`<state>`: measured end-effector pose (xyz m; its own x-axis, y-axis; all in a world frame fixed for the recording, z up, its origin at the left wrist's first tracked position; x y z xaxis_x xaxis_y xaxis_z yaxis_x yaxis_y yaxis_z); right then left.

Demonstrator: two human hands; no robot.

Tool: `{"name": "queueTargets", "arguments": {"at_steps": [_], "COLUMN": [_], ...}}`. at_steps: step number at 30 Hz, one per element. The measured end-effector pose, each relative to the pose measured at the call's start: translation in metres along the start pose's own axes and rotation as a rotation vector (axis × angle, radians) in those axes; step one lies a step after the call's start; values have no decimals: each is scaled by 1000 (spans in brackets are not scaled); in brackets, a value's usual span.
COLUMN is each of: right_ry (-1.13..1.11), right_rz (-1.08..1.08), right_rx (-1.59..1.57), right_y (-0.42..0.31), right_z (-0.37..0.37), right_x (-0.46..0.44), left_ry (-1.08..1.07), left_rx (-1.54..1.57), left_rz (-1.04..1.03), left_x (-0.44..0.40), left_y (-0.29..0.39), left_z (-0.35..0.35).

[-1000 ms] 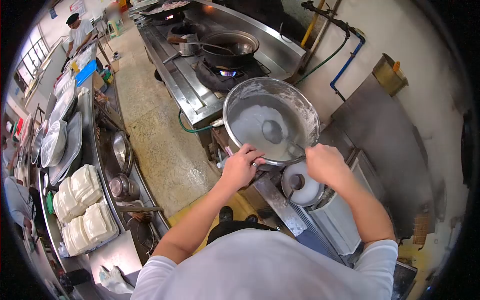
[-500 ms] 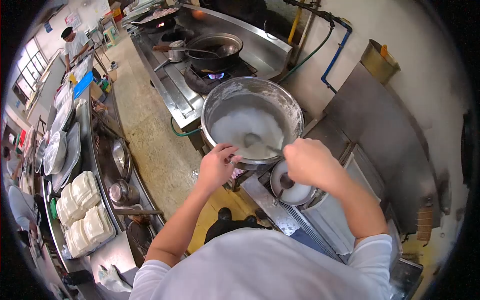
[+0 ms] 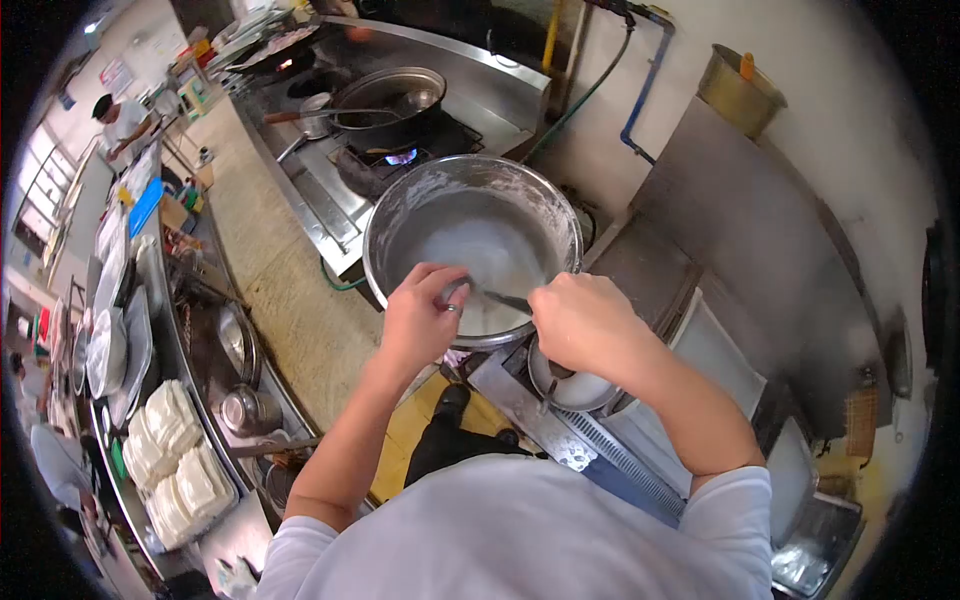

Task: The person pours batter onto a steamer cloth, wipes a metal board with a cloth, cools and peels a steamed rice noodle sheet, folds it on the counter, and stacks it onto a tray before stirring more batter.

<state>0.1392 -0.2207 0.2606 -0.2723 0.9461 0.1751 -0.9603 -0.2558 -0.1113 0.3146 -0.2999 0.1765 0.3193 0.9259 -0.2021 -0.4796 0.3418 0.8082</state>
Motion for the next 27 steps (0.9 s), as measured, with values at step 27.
{"name": "queueTargets", "arguments": {"at_steps": [27], "right_ry": [67], "right_rz": [-1220], "right_rx": [-479], "right_y": [81], "right_z": [-342], "right_x": [62], "left_ry": [-117], "left_rx": [-112], "left_rz": [-56], "left_x": [-252], "left_y": [-132], "left_z": [16]}}
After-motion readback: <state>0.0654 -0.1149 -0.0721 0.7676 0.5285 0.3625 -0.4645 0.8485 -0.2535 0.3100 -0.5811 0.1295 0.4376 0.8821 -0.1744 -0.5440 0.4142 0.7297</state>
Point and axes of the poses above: each hand's wrist, its own x-axis away from the middle knuckle, its own z-axis out of the back of the hand, y = z × x, the point moved 5 cm from there along -x, towards the middle knuckle, and after that the axes turned 7 degrees about z, right-handed, at the moved point
